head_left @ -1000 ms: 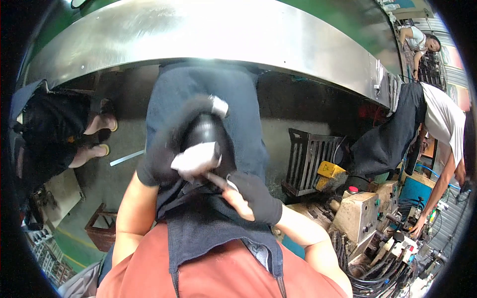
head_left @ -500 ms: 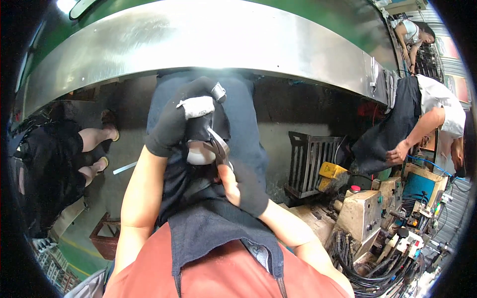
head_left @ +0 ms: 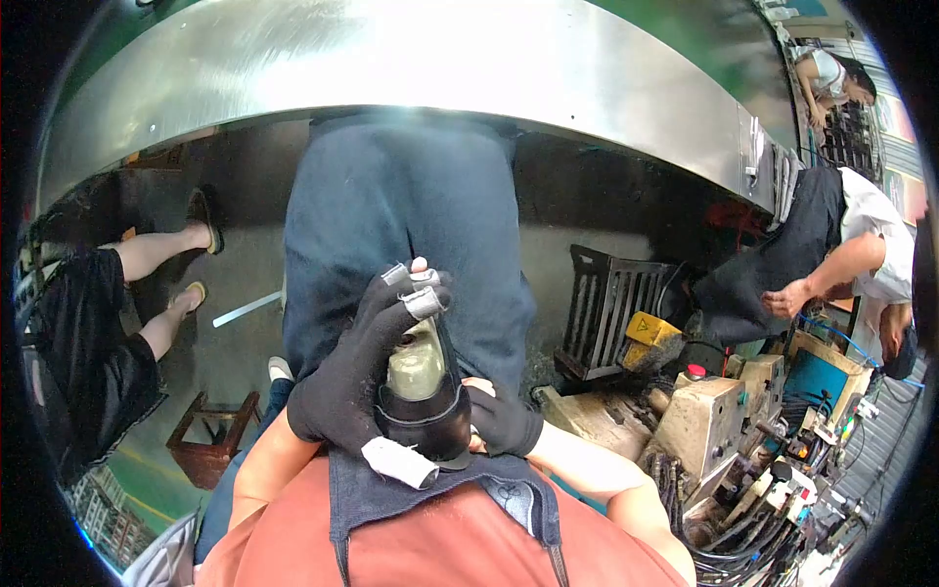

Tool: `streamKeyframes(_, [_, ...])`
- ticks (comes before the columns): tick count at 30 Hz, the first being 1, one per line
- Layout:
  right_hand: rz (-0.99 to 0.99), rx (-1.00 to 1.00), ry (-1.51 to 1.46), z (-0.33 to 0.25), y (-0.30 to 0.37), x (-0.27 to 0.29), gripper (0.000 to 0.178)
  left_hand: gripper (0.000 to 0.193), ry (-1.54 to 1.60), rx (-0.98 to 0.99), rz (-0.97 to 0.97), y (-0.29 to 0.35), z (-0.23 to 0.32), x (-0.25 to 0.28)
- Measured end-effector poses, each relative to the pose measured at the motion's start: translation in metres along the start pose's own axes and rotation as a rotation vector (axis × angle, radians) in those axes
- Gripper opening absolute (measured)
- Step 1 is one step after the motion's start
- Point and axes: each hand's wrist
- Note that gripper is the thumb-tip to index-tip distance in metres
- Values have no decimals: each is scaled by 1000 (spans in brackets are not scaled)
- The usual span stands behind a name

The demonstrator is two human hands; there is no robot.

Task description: Pulling shoe uppers over lasts and securing them at a factory workstation.

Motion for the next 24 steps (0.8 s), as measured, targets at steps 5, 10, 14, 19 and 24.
streamKeyframes(5, [-8, -2, 63, 4, -9, 3, 45, 116, 37, -59, -29, -11, -6, 7])
streamKeyframes(10, [-46, -167, -53, 9, -34, 20, 43, 111, 329, 129, 56, -17, -20, 8])
streamKeyframes(14, [-20, -243, -286, -14, -85, 69, 23, 85, 689, 310, 115, -37, -10, 20])
streamKeyframes(19, [101, -643, -681, -21, -145, 126, 44, 61, 835, 299, 241, -68, -9, 21])
streamKeyframes(24, [180, -1006, -789, 42, -138, 97, 45, 60, -255, 289, 544, -45, -51, -7])
Point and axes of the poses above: each hand's wrist, its own y-axis away from the middle knuckle, its own x-axis out of the back of the hand, z = x × y, and after that the axes turned 6 degrees about x, right-handed
